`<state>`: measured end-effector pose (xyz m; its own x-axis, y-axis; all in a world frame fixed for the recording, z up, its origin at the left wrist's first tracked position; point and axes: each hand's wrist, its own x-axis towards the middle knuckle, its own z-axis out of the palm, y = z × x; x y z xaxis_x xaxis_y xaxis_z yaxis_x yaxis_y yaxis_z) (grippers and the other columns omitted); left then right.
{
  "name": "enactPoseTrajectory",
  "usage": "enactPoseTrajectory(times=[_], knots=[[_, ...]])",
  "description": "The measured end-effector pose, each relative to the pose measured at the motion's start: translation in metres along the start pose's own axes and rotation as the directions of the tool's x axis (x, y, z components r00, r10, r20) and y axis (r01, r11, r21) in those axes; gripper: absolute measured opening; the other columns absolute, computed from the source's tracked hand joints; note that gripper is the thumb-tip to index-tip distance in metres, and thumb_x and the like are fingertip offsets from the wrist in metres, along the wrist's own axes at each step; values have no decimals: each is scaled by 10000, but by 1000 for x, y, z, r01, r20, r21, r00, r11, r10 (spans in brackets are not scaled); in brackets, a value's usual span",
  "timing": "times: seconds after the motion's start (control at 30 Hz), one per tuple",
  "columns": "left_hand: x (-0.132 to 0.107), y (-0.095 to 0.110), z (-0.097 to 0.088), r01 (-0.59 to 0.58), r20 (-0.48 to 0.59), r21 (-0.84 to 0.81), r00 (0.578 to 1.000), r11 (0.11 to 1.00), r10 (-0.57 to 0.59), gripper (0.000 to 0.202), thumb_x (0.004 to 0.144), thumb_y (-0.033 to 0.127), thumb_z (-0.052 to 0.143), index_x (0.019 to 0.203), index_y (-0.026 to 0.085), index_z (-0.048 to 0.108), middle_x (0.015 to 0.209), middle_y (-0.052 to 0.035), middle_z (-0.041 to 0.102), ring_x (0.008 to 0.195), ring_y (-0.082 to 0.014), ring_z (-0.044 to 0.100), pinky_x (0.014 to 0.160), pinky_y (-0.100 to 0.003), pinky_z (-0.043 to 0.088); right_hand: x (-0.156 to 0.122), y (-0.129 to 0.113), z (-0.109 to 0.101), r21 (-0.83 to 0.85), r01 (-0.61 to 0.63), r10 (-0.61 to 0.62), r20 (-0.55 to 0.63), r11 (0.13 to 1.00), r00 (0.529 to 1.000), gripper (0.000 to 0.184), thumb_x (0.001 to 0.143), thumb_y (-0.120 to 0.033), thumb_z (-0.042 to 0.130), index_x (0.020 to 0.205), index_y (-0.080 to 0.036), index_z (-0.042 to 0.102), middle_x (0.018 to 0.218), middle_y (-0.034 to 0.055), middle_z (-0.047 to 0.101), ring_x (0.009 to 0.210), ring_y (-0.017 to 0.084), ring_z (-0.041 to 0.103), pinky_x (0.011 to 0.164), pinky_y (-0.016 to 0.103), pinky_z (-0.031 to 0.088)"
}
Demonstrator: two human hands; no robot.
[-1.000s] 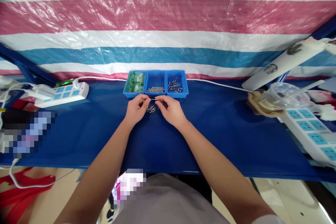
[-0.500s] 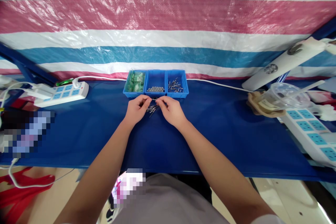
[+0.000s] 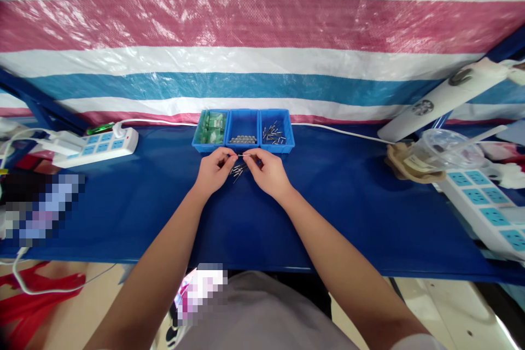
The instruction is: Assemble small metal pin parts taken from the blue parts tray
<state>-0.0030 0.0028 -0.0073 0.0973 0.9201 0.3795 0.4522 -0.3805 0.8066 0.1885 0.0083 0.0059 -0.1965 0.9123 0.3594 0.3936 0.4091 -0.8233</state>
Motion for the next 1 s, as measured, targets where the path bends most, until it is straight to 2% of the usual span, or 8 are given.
enactPoseTrajectory(times=[0.13, 0.4, 0.67, 0.9, 1.0], knots=[[0, 1, 0, 19, 15, -6, 1000, 1000, -19, 251, 975, 415, 569, 957, 186, 670, 619, 41, 590, 557, -93, 523, 594, -223, 419, 0, 2, 1, 15, 36, -35, -52, 999, 998, 187, 920, -350, 667, 1033, -222, 741, 912, 46, 760, 754, 187, 691, 659, 318, 540], [0, 1, 0, 39, 16, 9, 999, 999, -40, 311, 979, 457, 550, 898, 183, 673, 643, 26, 598, 595, -101, 537, 573, -219, 398, 1, 1, 0, -20, 69, -70, -46, 997, 996, 168, 908, -357, 693, 996, -234, 766, 908, 44, 764, 705, 175, 665, 642, 324, 539], [0, 2, -1, -2, -3, 15, 1000, 1000, 2, 236, 965, 413, 587, 1018, 205, 686, 620, 44, 593, 560, -97, 534, 617, -228, 440, 1, 0, -1, -43, 34, -36, -30, 998, 999, 218, 947, -410, 638, 956, -239, 772, 958, 53, 781, 810, 207, 701, 702, 338, 545], [0, 4, 0, -5, -4, 16, 1000, 1000, 5, 211, 955, 394, 601, 1001, 204, 681, 592, 56, 569, 546, -95, 524, 623, -227, 441, 1, 2, 0, -22, -66, 64, -82, 998, 995, 276, 935, -447, 635, 873, -219, 778, 816, 44, 773, 706, 197, 683, 639, 321, 520], [-1, 3, 0, -2, 11, 24, 1000, 1000, 2, 218, 966, 392, 582, 988, 200, 680, 592, 54, 567, 547, -94, 517, 617, -226, 430, 1, 2, 0, -17, -56, 55, -87, 998, 995, 261, 930, -439, 647, 893, -220, 784, 848, 48, 781, 715, 199, 686, 643, 327, 523]])
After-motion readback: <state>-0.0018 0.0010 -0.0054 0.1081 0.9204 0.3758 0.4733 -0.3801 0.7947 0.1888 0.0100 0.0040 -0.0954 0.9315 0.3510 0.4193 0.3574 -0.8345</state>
